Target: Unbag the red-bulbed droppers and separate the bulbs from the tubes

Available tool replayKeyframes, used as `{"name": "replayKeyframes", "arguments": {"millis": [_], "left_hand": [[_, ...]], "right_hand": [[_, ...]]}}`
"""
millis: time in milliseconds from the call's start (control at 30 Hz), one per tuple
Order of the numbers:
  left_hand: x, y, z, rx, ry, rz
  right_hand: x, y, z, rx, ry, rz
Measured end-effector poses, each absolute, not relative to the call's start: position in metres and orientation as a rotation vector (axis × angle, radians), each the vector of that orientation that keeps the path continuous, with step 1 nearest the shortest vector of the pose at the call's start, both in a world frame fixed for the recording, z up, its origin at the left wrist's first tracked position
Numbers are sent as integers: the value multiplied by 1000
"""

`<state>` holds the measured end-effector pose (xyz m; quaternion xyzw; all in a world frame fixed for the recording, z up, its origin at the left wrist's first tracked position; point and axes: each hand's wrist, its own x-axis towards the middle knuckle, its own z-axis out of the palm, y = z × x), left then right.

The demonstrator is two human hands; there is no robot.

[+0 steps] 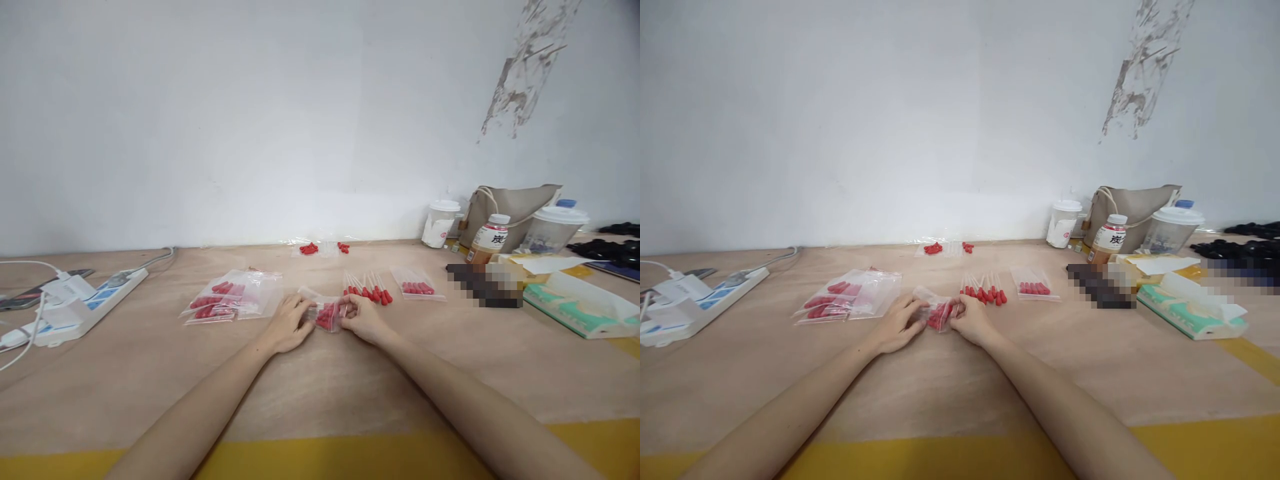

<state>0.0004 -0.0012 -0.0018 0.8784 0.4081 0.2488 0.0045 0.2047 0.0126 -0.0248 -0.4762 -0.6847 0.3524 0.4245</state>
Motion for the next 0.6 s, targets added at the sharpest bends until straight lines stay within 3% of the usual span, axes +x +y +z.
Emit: {"name": "replayKeyframes", "arguments": {"millis": [167, 433, 600], "left_hand": [[2, -15, 3, 2780, 1342, 756], [1, -13, 0, 2742, 1401, 812], [-1, -10, -3, 2696, 1410, 879]], "right_hand": [[217, 10, -12, -1257, -1978, 741], [216, 16, -21, -911, -1834, 1197], [218, 20, -23, -1000, -1880, 1026]]}}
